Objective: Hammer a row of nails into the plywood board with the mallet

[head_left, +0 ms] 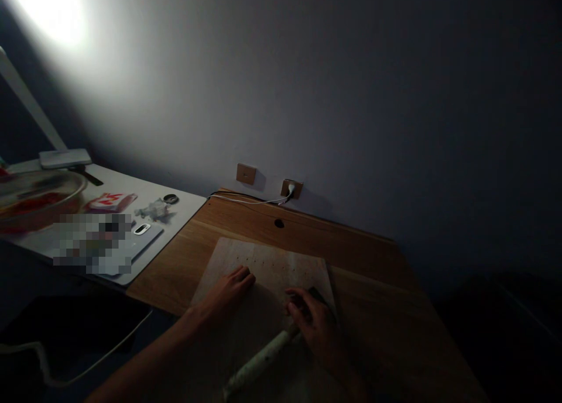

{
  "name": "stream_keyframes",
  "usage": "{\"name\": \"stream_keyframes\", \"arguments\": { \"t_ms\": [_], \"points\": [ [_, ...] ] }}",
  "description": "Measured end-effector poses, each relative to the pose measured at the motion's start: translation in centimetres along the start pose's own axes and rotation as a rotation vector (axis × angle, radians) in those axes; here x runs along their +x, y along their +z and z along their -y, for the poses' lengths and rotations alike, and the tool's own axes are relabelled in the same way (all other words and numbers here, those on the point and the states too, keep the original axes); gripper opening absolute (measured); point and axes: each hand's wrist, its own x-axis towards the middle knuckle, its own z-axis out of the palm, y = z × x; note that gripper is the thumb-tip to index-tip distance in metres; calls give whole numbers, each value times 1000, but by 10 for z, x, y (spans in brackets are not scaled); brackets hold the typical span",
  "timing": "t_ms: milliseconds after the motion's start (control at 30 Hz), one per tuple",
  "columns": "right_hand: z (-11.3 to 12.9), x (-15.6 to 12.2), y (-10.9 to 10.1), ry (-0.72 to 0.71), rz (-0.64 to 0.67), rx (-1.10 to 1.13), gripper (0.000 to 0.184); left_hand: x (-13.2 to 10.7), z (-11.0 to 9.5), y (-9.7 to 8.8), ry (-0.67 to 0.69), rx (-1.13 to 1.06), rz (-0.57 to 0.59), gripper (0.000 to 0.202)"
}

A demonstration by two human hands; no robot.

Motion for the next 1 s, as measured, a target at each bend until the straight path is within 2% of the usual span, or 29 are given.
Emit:
{"name": "stream_keyframes", "arguments": {
  "t_ms": [133, 267, 433, 600, 667, 733, 833, 900, 1000],
  "points": [
    [-4, -2, 2, -126, -31, -215, 30, -1, 3, 1, 13, 52, 12, 21],
    [-5, -9, 2, -192, 71, -446, 31, -4, 3, -1, 27, -16, -18, 23],
    [-7, -19, 2, -129, 156, -466, 27, -11, 2, -5, 13, -85, -97, 20],
    [-16, -25, 7, -118, 147, -470, 24, -26, 14, -6, -20, 89, -135, 25],
    [-22, -27, 8, -126, 88, -441, 23, -37, 19, -8, -2, 177, -153, 26],
    [-33, -31, 6, -146, -24, -389, 24, -53, 24, -11, 35, 268, -202, 25],
    [-58, -40, -5, -145, -315, -346, 30, -84, 30, -16, 59, 391, -283, 24],
    [-80, -50, -16, -94, -465, -395, 34, -105, 35, -21, 37, 424, -302, 25],
    [-113, -66, -27, -4, -575, -485, 43, -131, 42, -27, -66, 425, -307, 27]
  ]
}}
